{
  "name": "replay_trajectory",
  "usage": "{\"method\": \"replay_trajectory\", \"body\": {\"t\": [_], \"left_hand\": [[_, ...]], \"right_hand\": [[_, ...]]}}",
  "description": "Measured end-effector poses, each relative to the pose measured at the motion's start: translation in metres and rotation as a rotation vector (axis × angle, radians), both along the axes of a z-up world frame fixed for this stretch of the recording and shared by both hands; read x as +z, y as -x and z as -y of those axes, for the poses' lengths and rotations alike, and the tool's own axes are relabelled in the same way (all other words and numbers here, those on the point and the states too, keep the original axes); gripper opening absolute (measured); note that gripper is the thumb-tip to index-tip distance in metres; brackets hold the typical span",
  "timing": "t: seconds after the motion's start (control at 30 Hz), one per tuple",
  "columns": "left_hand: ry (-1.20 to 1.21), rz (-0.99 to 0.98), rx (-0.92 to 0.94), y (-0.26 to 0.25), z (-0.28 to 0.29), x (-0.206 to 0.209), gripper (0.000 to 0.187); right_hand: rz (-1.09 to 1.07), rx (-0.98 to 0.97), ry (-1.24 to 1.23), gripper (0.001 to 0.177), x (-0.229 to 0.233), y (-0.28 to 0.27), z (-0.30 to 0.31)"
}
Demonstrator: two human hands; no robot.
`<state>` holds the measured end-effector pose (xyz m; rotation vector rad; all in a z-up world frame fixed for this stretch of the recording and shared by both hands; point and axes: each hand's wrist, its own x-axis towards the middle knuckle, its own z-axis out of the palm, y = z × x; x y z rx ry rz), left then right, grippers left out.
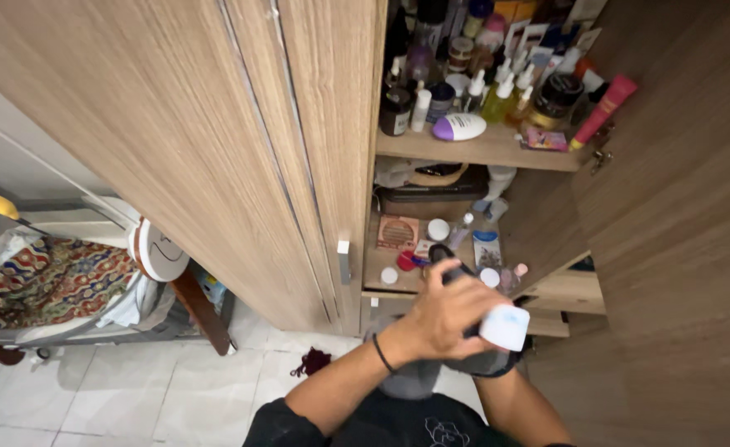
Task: The person opens a wooden closet and repeatedly picks up small bottles and containers from the shelves. They wipe each item with a yellow and black cloth and place them back on the shelves. The process continues with multiple items handled one at a time.
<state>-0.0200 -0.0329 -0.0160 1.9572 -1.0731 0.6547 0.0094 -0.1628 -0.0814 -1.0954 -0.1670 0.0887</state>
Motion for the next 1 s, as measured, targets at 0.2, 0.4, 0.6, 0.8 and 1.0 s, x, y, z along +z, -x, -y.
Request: {"method": "replay_trajectory", "body": {"t": [0.2, 0.4, 0.6, 0.8, 1.0], "left_hand": [[0.766, -0.633, -0.126, -0.031, -0.036, -0.014, 0.057], [0.692, -0.570, 0.006, -0.029, -0.054, -0.006, 0.058], [0.292, -0.234, 0.189, -0.012, -0.044, 0.008, 0.051], [0.120, -0.051, 0.195, -0.014, -0.038, -0.008, 0.039], [0.222, -0.080, 0.167, -0.023, -0.040, -0.022, 0.056]], "right_hand": [[0.650, -0.381, 0.953, 0.028, 0.083, 0.022, -0.005], [1.270, -0.723, 1.919, 0.031, 0.119, 0.021, -0.012], [0.198, -0.132, 0.191, 0.027, 0.066, 0.008, -0.007], [0.517, -0.041, 0.433, 0.018, 0.026, -0.016, 0.009], [-0.059, 0.027, 0.050, 0.043, 0.008, -0.030, 0.012]]}}
